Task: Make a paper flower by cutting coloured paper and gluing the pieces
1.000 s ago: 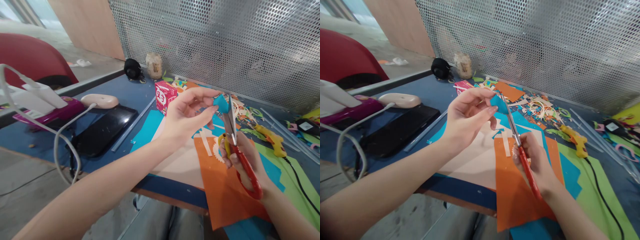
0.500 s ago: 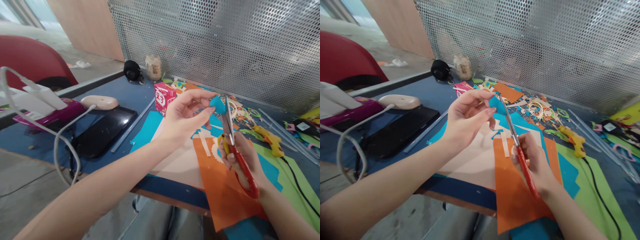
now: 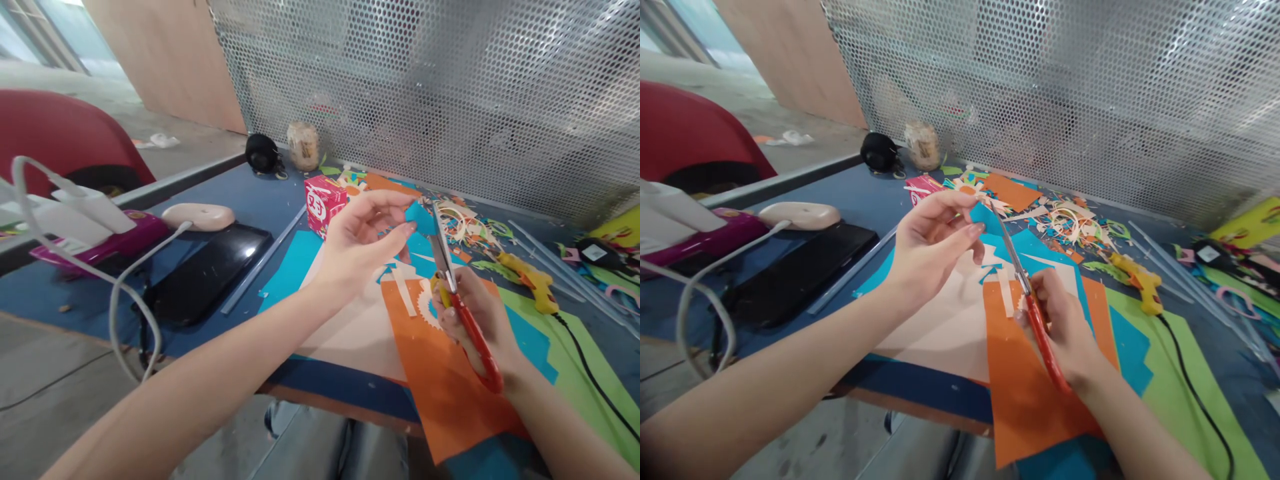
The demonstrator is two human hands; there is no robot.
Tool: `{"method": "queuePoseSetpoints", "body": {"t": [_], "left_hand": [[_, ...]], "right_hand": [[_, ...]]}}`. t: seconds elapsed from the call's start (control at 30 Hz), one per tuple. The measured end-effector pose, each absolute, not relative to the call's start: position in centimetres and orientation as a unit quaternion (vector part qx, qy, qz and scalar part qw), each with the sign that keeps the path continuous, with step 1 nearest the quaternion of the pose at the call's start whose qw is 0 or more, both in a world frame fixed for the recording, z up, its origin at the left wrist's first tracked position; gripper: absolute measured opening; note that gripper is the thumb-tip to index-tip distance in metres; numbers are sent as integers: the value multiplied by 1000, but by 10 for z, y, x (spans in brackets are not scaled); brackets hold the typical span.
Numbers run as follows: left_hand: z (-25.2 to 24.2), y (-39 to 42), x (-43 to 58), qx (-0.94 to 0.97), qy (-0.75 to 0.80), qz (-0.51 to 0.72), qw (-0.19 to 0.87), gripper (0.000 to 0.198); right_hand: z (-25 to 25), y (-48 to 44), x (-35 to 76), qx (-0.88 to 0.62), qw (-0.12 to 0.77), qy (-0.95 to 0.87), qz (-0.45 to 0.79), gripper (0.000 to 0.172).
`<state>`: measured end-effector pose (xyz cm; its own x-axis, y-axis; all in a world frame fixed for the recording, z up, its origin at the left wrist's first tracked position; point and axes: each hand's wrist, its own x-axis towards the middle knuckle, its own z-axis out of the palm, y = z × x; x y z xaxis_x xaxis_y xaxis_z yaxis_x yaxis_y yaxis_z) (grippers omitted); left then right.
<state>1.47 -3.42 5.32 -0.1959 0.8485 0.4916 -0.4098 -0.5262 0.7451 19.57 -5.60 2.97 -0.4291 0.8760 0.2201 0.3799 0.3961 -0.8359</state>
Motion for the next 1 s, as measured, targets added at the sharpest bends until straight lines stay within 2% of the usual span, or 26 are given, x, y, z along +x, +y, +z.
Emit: {"method": "queuePoseSetpoints", "body": {"t": [0.5, 0.8, 1.0], "left_hand": [[51, -33, 14, 463, 213, 734, 449, 17], [54, -33, 15, 448, 225, 741, 447, 15], [57, -34, 15, 418, 222, 749, 464, 36]], "right_hand": [[30, -53, 199, -407, 308, -780, 362, 24], [34, -52, 198, -408, 292, -818, 283, 19], [33, -52, 199, -420, 284, -820, 265, 19]]}}
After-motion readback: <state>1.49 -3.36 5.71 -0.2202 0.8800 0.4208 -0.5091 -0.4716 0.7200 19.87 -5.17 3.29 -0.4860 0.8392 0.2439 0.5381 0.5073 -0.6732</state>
